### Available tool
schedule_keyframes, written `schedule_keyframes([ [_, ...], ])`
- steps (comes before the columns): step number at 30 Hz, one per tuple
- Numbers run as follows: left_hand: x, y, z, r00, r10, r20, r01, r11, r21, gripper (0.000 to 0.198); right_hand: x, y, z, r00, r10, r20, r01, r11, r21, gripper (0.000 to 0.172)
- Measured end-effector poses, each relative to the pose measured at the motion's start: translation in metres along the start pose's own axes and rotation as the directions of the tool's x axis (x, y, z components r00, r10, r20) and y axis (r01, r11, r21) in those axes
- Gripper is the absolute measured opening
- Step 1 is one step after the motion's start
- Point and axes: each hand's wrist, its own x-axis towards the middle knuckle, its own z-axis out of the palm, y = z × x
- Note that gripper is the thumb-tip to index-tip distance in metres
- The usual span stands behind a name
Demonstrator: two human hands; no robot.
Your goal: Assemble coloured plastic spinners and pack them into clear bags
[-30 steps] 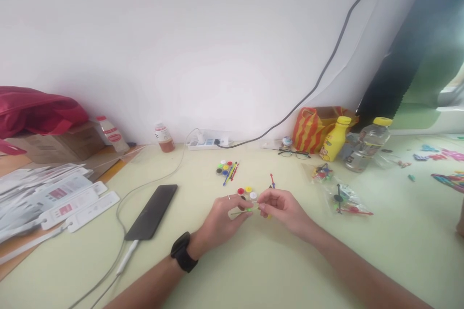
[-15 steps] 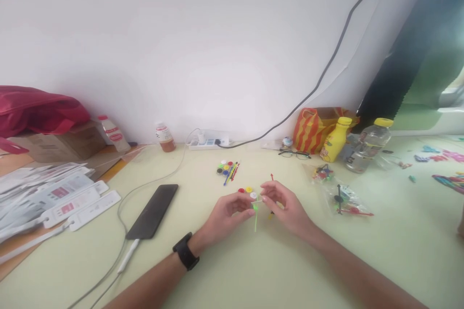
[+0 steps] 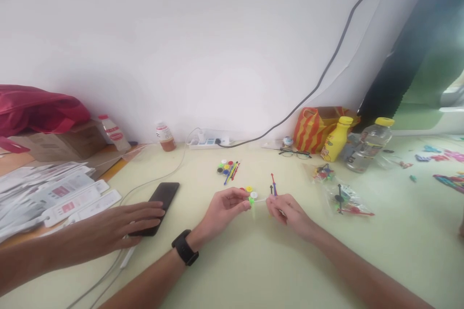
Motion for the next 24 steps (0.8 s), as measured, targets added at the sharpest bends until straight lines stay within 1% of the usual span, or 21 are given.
schedule_keyframes([
  [2,0.001,0.001,0.0,1.0,0.001,-0.004,-0.001,1.0,-0.007,0.03,0.001,0.0,-0.002,0.999,-0.003,-0.052,0.003,1.0,-0.002,0.068],
  [4,0.001,0.003,-0.001,1.0,-0.003,-0.015,0.003,1.0,0.001,0.032,0.002,0.002,-0.003,0.996,0.028,-0.085,-0.029,1.0,-0.007,0.065],
  [8,0.003,0.007,-0.003,0.999,-0.019,-0.05,0.019,1.0,-0.005,0.035,0.003,0.006,-0.003,0.99,0.075,-0.118,-0.077,0.997,-0.014,0.062],
  [11,0.005,0.008,-0.006,0.997,-0.046,-0.069,0.039,0.994,-0.099,0.036,0.003,0.009,-0.002,0.989,0.073,-0.126,-0.076,0.997,-0.016,0.06],
  [18,0.008,0.01,-0.01,0.993,-0.104,-0.058,0.078,0.936,-0.345,0.024,0.005,0.011,-0.003,0.986,0.069,-0.152,-0.072,0.997,-0.011,0.057],
  [21,0.009,0.01,-0.012,0.986,-0.141,-0.086,0.095,0.909,-0.406,0.024,0.005,0.01,-0.007,0.982,0.037,-0.184,-0.056,0.994,-0.097,0.053],
  [24,0.01,0.009,-0.016,0.975,-0.177,-0.131,0.1,0.887,-0.451,0.023,0.005,0.009,-0.018,0.982,-0.012,-0.188,-0.041,0.961,-0.275,0.041],
])
